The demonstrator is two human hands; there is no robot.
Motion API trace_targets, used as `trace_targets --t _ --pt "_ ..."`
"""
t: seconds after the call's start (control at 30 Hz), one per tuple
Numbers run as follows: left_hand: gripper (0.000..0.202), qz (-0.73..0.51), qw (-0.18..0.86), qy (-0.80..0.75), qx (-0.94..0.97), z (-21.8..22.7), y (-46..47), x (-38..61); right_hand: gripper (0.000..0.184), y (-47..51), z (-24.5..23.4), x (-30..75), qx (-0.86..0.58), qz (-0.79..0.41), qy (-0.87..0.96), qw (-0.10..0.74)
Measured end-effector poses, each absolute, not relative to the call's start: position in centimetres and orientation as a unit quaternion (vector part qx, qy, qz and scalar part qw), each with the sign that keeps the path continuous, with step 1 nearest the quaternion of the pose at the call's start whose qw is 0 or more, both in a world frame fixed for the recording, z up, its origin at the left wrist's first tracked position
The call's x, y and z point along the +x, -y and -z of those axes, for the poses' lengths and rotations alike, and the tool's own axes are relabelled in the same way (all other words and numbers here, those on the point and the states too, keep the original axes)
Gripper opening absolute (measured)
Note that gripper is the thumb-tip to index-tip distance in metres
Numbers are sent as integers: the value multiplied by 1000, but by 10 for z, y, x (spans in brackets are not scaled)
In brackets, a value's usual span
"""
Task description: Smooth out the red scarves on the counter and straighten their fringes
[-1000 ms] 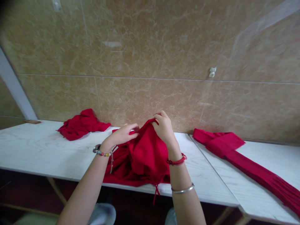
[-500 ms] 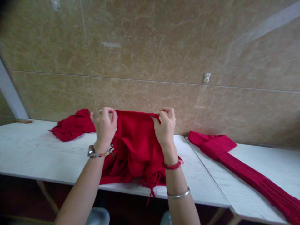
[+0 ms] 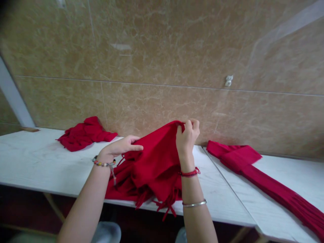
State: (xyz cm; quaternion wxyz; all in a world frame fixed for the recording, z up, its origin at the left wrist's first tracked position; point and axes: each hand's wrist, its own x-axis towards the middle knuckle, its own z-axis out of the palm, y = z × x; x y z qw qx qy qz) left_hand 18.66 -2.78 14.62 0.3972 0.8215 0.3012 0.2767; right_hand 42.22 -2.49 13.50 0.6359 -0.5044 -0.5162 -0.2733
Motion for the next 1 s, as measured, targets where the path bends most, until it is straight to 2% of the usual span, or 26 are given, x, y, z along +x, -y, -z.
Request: trace_targets --t 0.27,0.43,0.5,0.57,0.67,0.73,0.8,1.0 --pt "26 -266 344 -311 845 -147 25 181 7 32 -134 453 -516 314 419 678" --pt "35 -409 242 -352 806 -151 22 175 8 40 -133 483 -552 329 347 684" --pt "35 -455 187 -380 784 -152 20 177 7 38 -131 483 -596 299 396 631" --pt "35 -451 140 -402 784 -151 18 181 9 34 -127 475 -630 225 516 535" --pt "32 -396 122 -385 825 -149 18 189 26 25 -121 447 -544 103 720 417" --pt "30 -367 132 -346 853 -148 20 195 38 22 -121 424 -445 56 803 392" --pt "28 -353 141 -310 871 -148 23 199 40 22 -123 403 -379 25 844 378" --pt "24 -332 157 -288 884 -150 25 193 15 25 -128 382 -318 -41 873 369"
